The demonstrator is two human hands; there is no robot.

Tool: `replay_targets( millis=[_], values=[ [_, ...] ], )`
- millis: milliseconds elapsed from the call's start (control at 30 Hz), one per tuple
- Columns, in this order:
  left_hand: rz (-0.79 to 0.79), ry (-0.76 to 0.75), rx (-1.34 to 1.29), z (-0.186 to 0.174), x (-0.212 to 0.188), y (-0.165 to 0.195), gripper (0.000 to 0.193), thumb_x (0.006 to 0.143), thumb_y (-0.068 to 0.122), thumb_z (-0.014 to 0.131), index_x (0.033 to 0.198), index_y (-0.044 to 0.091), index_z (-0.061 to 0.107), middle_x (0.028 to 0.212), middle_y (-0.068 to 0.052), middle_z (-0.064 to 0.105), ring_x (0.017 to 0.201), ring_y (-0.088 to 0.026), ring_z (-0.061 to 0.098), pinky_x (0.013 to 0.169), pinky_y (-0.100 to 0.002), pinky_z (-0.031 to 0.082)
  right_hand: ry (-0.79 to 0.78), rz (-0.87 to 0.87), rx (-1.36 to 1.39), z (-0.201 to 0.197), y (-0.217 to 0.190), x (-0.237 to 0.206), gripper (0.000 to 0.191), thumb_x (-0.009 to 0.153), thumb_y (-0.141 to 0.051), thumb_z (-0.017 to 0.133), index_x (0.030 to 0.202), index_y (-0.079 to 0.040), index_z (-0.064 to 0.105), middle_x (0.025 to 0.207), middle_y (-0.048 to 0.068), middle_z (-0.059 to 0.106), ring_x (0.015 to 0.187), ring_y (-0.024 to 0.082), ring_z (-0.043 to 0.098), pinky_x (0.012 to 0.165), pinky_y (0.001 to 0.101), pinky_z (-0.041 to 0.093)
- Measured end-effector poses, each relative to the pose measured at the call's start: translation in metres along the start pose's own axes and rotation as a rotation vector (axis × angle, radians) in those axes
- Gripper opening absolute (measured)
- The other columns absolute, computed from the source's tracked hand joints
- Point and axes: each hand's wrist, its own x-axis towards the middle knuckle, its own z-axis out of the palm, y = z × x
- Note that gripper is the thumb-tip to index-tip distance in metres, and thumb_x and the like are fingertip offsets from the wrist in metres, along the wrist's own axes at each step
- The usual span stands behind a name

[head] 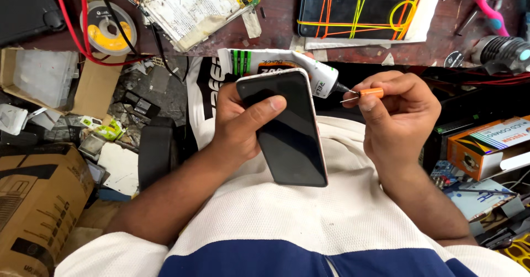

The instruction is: The person applies glue from a tube along the edge of a smartphone, wipes the phone with a tissue, briefly looks at the phone under a microscope, fits a clear case onto the phone, wraps rubber bands around the cased phone, and applies more glue from the tube to the phone edge.

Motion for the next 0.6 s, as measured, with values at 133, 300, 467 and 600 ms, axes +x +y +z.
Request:
replay_targets(
  millis=[133,300,467,600],
  values=[
    [0.032,0.002,0.099,0.004,0.000,-0.002,0.030,0.100,0.001,0.070,0.128,-0.009,0.068,0.118,-0.014,0.074,0.106,-0.018,0.070,0.098,-0.034,0.056,-0.043,0.021,-0.095,0.010,-0.018,0.015,0.053,0.096,-0.030,0.083,0.133,0.000,0.060,0.114,0.014,0.071,0.098,0.019,0.072,0.087,0.0321,0.063],
    [0.255,-0.172,0.578,0.010,0.004,0.017,0.030,0.104,0.009,0.069,0.131,-0.005,0.065,0.130,-0.010,0.070,0.118,-0.014,0.067,0.108,-0.029,0.053,-0.128,-0.271,-0.677,0.031,-0.053,0.039,0.045,0.100,-0.029,0.079,0.129,0.001,0.063,0.121,0.014,0.070,0.109,0.021,0.067,0.098,0.0319,0.054],
    [0.319,-0.273,0.719,0.018,0.006,0.022,0.031,0.101,0.010,0.071,0.129,-0.002,0.068,0.140,-0.014,0.066,0.123,-0.015,0.068,0.108,-0.027,0.054,-0.543,-0.083,-0.874,0.033,-0.080,0.061,0.035,0.089,-0.016,0.078,0.118,0.002,0.070,0.112,0.012,0.072,0.106,0.022,0.068,0.094,0.0329,0.052],
    [0.261,-0.265,0.704,0.020,0.011,0.018,0.035,0.097,0.009,0.072,0.130,-0.002,0.068,0.146,-0.017,0.063,0.126,-0.018,0.068,0.108,-0.030,0.055,-0.630,0.189,-0.681,0.023,-0.067,0.068,0.031,0.088,-0.011,0.077,0.117,0.000,0.073,0.107,0.006,0.076,0.096,0.015,0.071,0.084,0.0283,0.056]
  ],
)
